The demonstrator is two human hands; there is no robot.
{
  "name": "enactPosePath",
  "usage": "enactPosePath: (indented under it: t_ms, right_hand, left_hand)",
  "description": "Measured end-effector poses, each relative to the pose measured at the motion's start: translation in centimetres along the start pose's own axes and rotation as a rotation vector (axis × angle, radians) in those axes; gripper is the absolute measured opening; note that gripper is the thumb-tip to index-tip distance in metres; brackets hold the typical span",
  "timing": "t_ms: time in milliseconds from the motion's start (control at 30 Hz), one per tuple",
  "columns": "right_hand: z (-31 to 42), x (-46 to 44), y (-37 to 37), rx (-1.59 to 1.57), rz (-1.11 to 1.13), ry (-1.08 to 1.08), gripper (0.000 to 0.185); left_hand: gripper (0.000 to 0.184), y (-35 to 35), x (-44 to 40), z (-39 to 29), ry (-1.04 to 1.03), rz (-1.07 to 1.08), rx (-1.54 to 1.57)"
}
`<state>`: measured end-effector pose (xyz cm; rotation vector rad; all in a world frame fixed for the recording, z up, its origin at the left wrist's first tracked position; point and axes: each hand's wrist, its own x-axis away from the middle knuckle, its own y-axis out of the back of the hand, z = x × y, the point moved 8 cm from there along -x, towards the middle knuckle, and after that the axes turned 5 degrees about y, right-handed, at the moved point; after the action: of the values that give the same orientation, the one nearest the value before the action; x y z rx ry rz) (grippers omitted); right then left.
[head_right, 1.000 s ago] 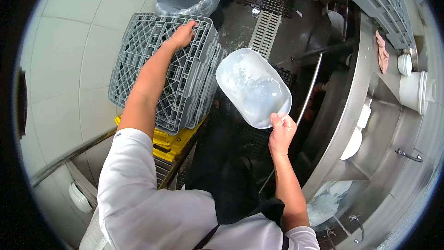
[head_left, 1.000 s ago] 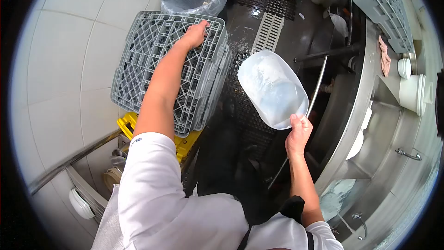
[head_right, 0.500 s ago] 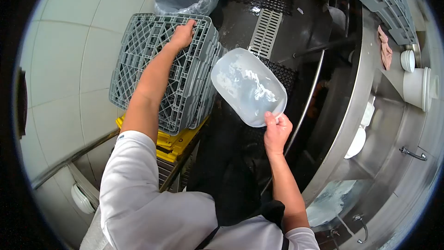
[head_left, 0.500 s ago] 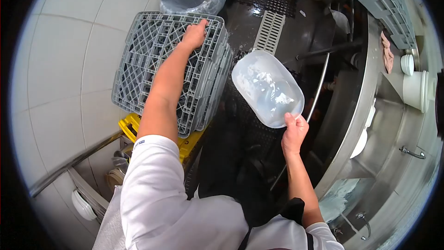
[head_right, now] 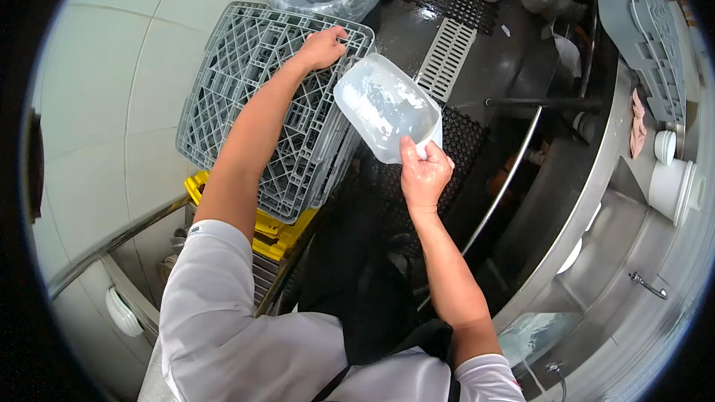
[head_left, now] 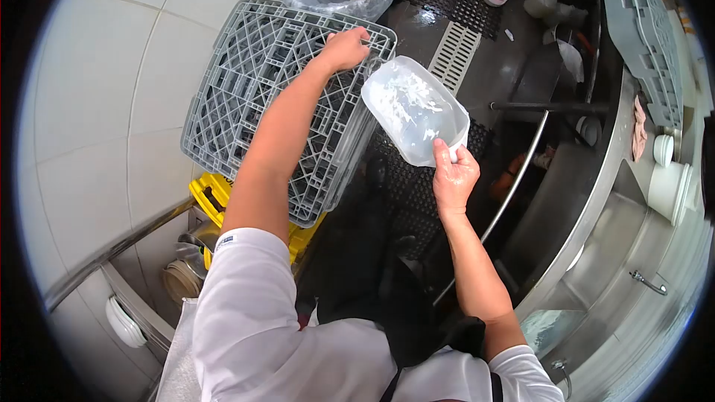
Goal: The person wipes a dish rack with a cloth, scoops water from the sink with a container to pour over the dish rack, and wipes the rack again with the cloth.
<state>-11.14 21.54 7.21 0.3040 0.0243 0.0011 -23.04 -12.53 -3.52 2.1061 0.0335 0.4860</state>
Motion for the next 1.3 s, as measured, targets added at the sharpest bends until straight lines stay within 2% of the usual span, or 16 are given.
enactPosePath:
  t_ms: [133, 267, 367, 467, 500, 567, 600, 700, 800, 933, 967, 1033, 1067, 1100, 1167, 1300]
  right_hand:
    - [0.5, -0.4, -0.9, 0.01, 0.034, 0.023, 0.02]
    - [-0.3, 0.5, -1.5, -0.097, 0.082, -0.027, 0.018]
    - [-0.5, 1.1, -1.4, -0.107, 0.093, -0.027, 0.017]
    - [-1.8, 2.5, -0.8, -0.095, 0.118, -0.072, 0.016]
    - [-2.1, 3.0, -0.5, -0.102, 0.115, -0.079, 0.016]
    - [-2.5, 3.8, 0.0, -0.117, 0.105, -0.09, 0.016]
    - [-2.5, 4.2, 0.3, -0.107, 0.131, -0.113, 0.016]
    - [-2.1, 4.9, 0.5, -0.178, 0.101, -0.14, 0.014]
    - [-1.6, 5.3, 0.0, -0.251, 0.113, -0.168, 0.015]
    - [-0.8, 5.3, -1.0, -0.269, 0.144, -0.17, 0.018]
    - [-0.7, 5.2, -1.1, -0.252, 0.163, -0.163, 0.019]
    - [0.0, 4.7, -1.6, -0.238, 0.186, -0.151, 0.02]
    - [0.4, 4.5, -2.0, -0.242, 0.189, -0.149, 0.02]
    - [1.0, 4.2, -2.4, -0.245, 0.189, -0.146, 0.02]
    - [1.4, 3.6, -3.2, -0.268, 0.184, -0.142, 0.022]
    - [2.4, 3.0, -4.3, -0.27, 0.152, -0.15, 0.022]
  left_hand:
    - [0.04, 0.3, -1.0, -0.2, -0.011, 0.049, -0.058]
    - [0.04, -0.5, 0.5, 0.2, -0.121, -0.018, -0.066]
    - [0.036, -1.1, 5.2, -0.2, -0.354, -0.382, 0.135]
    - [0.035, -0.6, 8.7, 0.0, -0.389, -0.635, 0.11]
    - [0.035, 0.1, 9.7, 0.7, -0.294, -0.69, 0.015]
    - [0.035, 0.5, 9.8, 4.3, 0.075, -0.756, -0.13]
    - [0.032, 0.9, 8.8, 5.3, 0.027, -0.581, -0.023]
    - [0.03, 1.3, 8.1, 5.8, -0.029, -0.438, -0.114]
    - [0.029, 0.6, 7.9, 5.9, -0.026, -0.438, -0.185]
    - [0.031, 0.2, 6.6, 6.0, 0.038, -0.247, -0.328]
    - [0.038, 0.5, 6.4, 5.5, 0.127, 0.013, -0.252]
    - [0.037, 1.3, 6.1, 4.7, 0.236, 0.216, -0.254]
    - [0.049, 1.2, 5.8, 4.6, 0.262, 0.314, -0.255]
    - [0.056, 1.4, 5.3, 4.8, 0.338, 0.26, -0.189]
    - [0.055, 0.7, 4.7, 4.8, 0.376, 0.158, -0.18]
    - [0.035, 1.0, 6.0, 4.2, 0.275, -0.237, -0.075]
